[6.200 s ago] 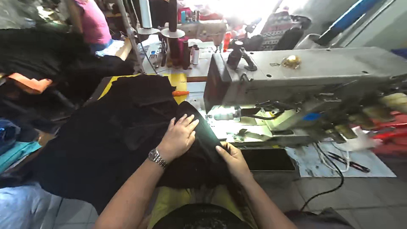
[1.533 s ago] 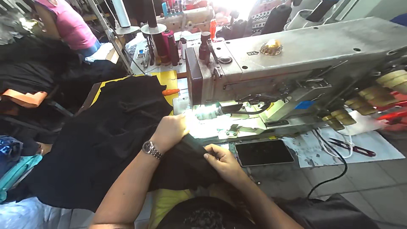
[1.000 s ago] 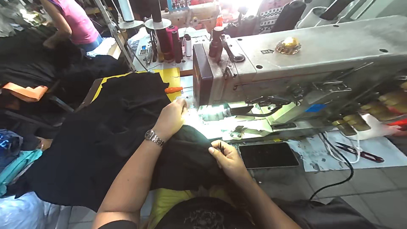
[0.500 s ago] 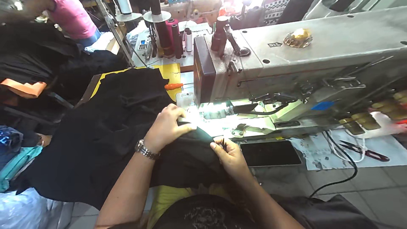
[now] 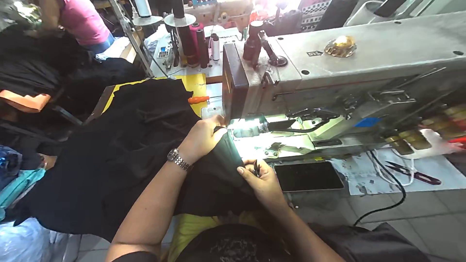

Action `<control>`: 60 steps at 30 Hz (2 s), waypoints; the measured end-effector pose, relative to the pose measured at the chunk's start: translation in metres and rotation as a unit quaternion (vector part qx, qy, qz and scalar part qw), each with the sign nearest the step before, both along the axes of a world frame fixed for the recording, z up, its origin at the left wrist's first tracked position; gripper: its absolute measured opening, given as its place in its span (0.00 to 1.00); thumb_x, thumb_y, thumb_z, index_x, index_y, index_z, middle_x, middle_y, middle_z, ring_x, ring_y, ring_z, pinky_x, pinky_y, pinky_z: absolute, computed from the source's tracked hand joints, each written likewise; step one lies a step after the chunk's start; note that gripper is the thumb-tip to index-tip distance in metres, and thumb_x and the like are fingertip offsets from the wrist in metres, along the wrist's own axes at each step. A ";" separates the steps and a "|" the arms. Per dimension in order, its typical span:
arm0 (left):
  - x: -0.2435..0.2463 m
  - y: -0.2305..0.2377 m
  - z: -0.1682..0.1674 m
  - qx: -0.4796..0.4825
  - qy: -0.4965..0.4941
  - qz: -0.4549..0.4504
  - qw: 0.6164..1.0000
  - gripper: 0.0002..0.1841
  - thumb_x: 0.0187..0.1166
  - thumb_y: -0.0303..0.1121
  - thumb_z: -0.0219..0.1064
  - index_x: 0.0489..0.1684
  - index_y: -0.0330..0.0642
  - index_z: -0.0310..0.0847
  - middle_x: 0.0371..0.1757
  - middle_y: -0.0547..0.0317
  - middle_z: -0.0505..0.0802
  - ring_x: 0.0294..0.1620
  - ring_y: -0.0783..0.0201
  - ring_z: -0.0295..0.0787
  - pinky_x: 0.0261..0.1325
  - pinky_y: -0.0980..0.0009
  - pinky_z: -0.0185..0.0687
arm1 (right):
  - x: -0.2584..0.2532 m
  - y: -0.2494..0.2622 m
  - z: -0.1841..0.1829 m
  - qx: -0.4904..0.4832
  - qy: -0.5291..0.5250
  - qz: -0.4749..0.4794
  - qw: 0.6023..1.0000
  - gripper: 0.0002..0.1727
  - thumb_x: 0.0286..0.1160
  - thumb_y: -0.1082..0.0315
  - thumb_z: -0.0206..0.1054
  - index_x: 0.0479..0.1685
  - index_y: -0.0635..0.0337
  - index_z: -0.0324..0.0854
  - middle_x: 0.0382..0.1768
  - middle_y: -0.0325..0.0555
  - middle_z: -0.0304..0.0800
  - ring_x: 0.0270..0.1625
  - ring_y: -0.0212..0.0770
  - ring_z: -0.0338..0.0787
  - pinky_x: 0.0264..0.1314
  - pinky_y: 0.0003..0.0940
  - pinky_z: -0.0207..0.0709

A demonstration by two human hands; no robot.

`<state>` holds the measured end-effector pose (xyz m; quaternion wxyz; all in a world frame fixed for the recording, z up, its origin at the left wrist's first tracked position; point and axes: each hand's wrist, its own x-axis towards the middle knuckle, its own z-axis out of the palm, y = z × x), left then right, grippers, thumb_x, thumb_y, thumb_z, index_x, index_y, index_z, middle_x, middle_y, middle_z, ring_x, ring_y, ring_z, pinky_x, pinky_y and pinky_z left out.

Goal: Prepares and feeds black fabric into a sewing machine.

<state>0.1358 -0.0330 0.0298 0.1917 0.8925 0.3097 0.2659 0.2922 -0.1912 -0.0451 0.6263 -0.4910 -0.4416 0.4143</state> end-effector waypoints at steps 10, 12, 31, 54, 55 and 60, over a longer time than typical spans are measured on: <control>0.018 -0.002 0.003 0.009 0.104 0.048 0.993 0.06 0.75 0.33 0.74 0.33 0.39 0.91 0.39 0.52 0.94 0.42 0.52 0.92 0.47 0.48 0.87 | 0.007 0.000 -0.006 0.073 -0.063 -0.032 0.995 0.12 0.72 0.76 0.70 0.53 0.65 0.84 0.24 0.29 0.83 0.24 0.20 0.77 0.30 0.14 0.73; 0.019 -0.001 -0.004 0.035 0.085 0.045 0.995 0.06 0.76 0.32 0.72 0.35 0.39 0.91 0.40 0.51 0.94 0.43 0.52 0.93 0.47 0.48 0.88 | 0.009 0.000 -0.007 0.072 -0.075 -0.033 0.994 0.10 0.73 0.75 0.70 0.51 0.64 0.86 0.26 0.31 0.85 0.25 0.21 0.79 0.31 0.15 0.75; -0.006 -0.002 0.000 -0.213 -0.036 -0.052 0.975 0.07 0.78 0.31 0.70 0.49 0.42 0.87 0.39 0.63 0.93 0.39 0.74 0.90 0.46 0.71 0.88 | 0.031 0.006 0.007 0.076 -0.419 -0.092 0.900 0.18 0.81 0.49 0.66 0.49 0.52 0.93 0.35 0.36 0.93 0.34 0.27 0.88 0.39 0.25 0.84; -0.007 -0.003 0.001 -0.216 -0.022 -0.076 0.973 0.08 0.80 0.32 0.67 0.50 0.40 0.85 0.39 0.61 0.93 0.40 0.73 0.90 0.47 0.71 0.87 | 0.027 0.029 0.021 0.153 -0.519 -0.099 0.835 0.14 0.82 0.60 0.63 0.54 0.51 0.93 0.52 0.43 0.96 0.60 0.44 0.92 0.65 0.45 0.85; -0.007 -0.003 0.001 -0.214 -0.022 -0.075 0.974 0.08 0.80 0.32 0.67 0.49 0.40 0.85 0.38 0.61 0.92 0.39 0.73 0.89 0.46 0.71 0.87 | 0.027 0.030 0.020 0.156 -0.515 -0.096 0.837 0.14 0.82 0.60 0.63 0.54 0.51 0.93 0.53 0.43 0.96 0.61 0.44 0.92 0.65 0.46 0.85; -0.009 -0.003 0.005 -0.252 -0.015 -0.075 0.965 0.09 0.77 0.32 0.69 0.49 0.40 0.84 0.38 0.61 0.92 0.38 0.73 0.89 0.44 0.71 0.87 | 0.027 0.032 0.017 0.170 -0.480 -0.086 0.856 0.14 0.81 0.61 0.64 0.54 0.53 0.92 0.53 0.44 0.95 0.60 0.42 0.92 0.64 0.42 0.85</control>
